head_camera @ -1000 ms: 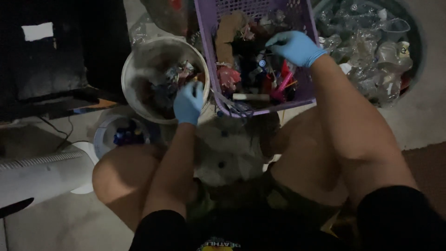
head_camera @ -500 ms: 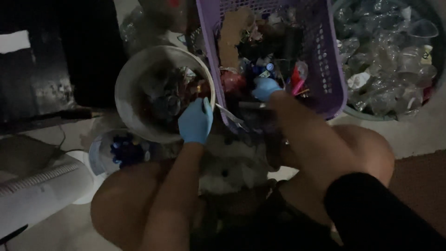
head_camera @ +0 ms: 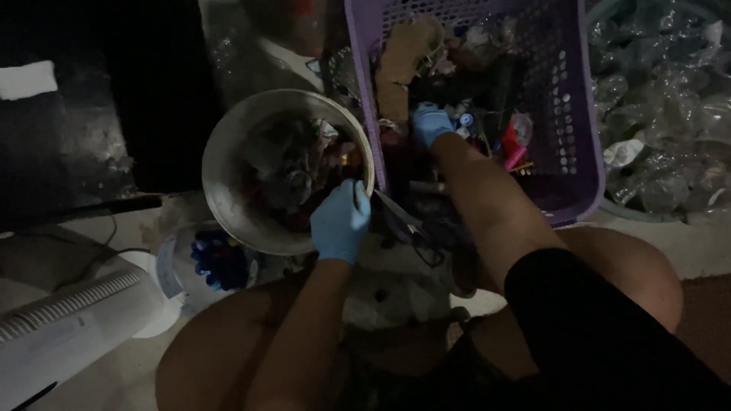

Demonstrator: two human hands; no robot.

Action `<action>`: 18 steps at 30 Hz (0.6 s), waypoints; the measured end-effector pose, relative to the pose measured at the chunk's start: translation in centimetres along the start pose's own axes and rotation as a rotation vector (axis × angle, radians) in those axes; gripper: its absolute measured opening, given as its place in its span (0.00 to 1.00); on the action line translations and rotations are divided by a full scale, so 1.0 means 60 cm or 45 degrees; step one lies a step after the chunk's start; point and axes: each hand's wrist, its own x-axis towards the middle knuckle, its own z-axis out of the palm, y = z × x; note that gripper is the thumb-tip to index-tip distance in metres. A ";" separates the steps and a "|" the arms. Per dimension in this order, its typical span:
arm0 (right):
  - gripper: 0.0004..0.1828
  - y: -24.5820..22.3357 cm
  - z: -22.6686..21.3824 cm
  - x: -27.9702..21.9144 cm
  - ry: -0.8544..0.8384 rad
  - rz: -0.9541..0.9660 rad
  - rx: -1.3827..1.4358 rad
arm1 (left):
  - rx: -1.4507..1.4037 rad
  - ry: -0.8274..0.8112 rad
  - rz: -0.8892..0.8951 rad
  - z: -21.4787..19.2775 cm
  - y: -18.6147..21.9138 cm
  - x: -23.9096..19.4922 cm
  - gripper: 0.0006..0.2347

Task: The person sits on the floor and sorts items from a purple basket into a white bucket. They handle various plastic containers, lids, and wrappers, using scissors to cut open a small container before placing the contents into the bucket.

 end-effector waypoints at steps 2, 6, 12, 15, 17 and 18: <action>0.20 -0.018 -0.042 -0.028 -0.002 0.045 0.159 | 0.003 -0.005 -0.007 0.002 -0.002 0.003 0.17; 0.28 -0.047 -0.195 -0.124 -0.049 0.278 0.351 | 0.025 -0.140 -0.074 0.008 -0.001 0.006 0.19; 0.25 0.048 -0.333 -0.188 0.098 0.112 0.708 | -0.017 0.280 0.132 0.050 -0.020 0.008 0.15; 0.30 0.021 -0.469 -0.298 0.007 0.178 0.885 | -0.036 0.279 0.084 0.066 -0.030 0.014 0.14; 0.29 0.010 -0.520 -0.354 0.006 0.069 0.919 | -0.122 0.196 0.031 0.054 -0.026 0.017 0.12; 0.29 0.005 -0.544 -0.382 -0.013 -0.034 0.959 | -0.204 0.094 -0.027 0.049 -0.024 0.019 0.18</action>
